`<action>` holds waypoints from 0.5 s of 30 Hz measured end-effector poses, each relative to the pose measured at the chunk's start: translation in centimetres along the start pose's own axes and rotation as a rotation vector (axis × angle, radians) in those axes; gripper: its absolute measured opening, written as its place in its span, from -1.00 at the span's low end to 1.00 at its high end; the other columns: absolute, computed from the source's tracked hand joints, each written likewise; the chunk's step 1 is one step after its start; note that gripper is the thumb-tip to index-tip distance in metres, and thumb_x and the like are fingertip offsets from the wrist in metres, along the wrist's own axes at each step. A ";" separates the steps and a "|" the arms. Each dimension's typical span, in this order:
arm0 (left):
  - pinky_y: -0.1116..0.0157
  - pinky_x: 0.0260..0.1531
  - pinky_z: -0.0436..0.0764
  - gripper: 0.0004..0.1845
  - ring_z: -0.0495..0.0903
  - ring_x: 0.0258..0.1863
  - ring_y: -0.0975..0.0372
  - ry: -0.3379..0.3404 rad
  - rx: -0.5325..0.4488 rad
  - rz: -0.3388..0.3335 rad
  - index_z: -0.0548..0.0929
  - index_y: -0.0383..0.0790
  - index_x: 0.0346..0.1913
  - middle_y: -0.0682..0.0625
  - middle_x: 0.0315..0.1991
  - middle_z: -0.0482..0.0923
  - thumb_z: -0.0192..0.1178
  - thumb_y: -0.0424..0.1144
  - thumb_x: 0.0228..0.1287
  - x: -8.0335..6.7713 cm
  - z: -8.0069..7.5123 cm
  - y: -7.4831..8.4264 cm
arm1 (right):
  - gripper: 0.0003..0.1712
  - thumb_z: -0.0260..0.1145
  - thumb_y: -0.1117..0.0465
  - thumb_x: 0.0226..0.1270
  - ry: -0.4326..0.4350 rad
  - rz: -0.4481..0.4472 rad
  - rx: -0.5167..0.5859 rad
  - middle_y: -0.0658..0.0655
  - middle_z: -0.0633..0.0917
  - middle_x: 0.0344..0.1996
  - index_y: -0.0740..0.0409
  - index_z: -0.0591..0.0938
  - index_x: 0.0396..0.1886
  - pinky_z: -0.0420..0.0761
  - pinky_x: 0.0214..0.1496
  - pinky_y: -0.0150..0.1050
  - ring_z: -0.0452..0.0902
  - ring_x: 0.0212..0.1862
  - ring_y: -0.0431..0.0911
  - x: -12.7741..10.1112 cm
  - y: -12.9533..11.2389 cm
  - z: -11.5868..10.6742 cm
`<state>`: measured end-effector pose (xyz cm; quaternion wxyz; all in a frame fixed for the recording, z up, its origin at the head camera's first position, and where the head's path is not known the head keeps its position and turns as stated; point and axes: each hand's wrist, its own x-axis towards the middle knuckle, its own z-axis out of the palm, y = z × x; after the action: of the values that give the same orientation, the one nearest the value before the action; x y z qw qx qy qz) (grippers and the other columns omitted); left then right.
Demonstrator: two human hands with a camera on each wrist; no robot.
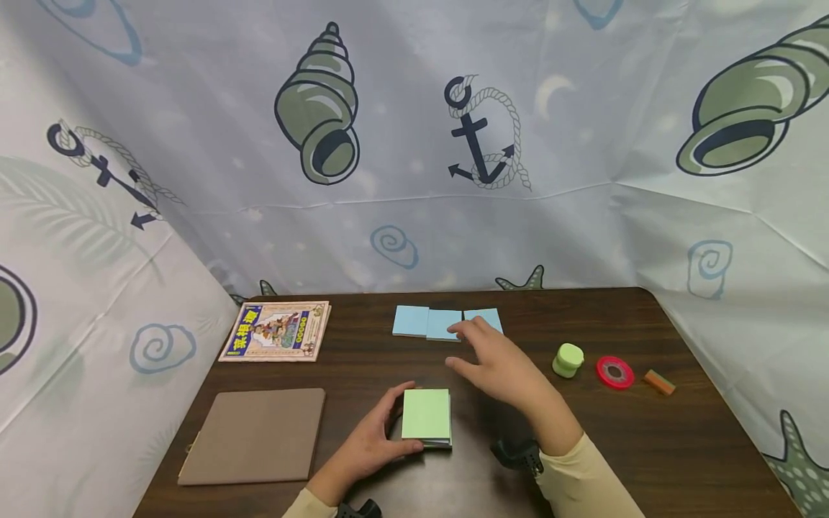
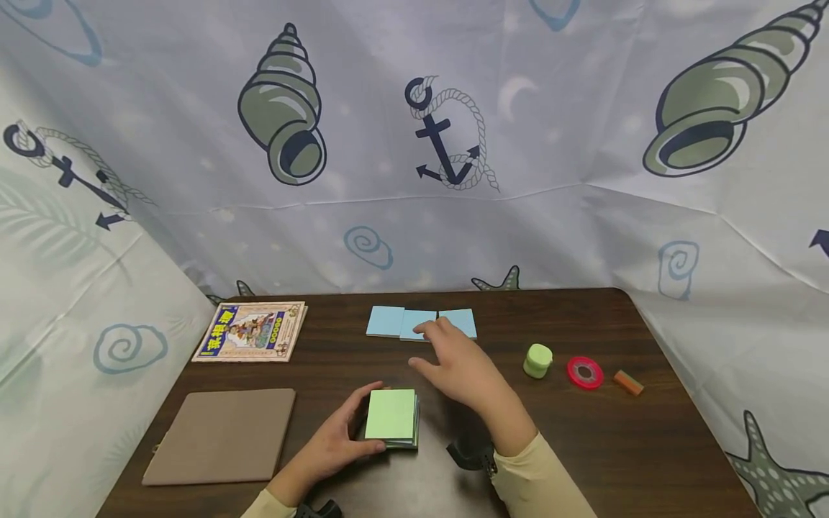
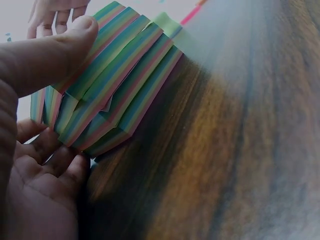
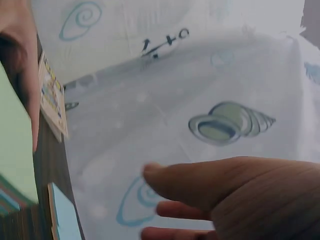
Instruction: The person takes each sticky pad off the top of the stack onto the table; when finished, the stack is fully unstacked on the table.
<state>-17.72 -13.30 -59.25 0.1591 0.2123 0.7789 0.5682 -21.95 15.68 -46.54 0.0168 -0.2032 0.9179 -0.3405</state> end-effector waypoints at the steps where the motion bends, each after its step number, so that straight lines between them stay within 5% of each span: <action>1: 0.51 0.50 0.32 0.10 0.33 0.63 0.07 0.000 0.003 0.006 0.16 -0.06 0.73 -0.03 0.61 0.37 0.63 -0.13 0.27 0.0 0.0 0.0 | -0.39 0.46 -0.06 0.54 -0.022 -0.012 -0.017 0.02 0.61 0.21 -0.06 0.55 0.48 0.67 0.27 0.10 0.64 0.29 0.00 -0.1 -0.4 0.1; 8: 0.54 0.47 0.34 0.05 0.31 0.64 -0.05 -0.013 -0.032 0.030 0.19 -0.15 0.70 -0.13 0.64 0.33 0.61 -0.19 0.29 0.0 -0.1 0.1 | -0.32 0.54 -0.08 0.46 -0.150 -0.143 -0.098 0.03 0.63 0.21 0.01 0.57 0.45 0.70 0.19 -0.02 0.68 0.10 -0.09 -0.7 -2.3 1.1; 15: 0.52 0.47 0.36 0.00 0.35 0.62 0.01 -0.006 -0.017 0.017 0.24 -0.05 0.67 -0.08 0.60 0.37 0.61 -0.17 0.28 0.1 0.0 0.0 | -0.17 0.73 -0.14 0.17 -0.279 -0.182 -0.160 -0.01 0.59 0.02 0.05 0.63 0.36 0.62 0.00 -0.26 0.48 -0.13 -0.24 -0.9 -2.7 2.6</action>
<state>-17.75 -13.23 -59.25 0.1583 0.2195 0.7719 0.5753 -19.73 12.51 -46.93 0.0971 -0.3315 0.9085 -0.2352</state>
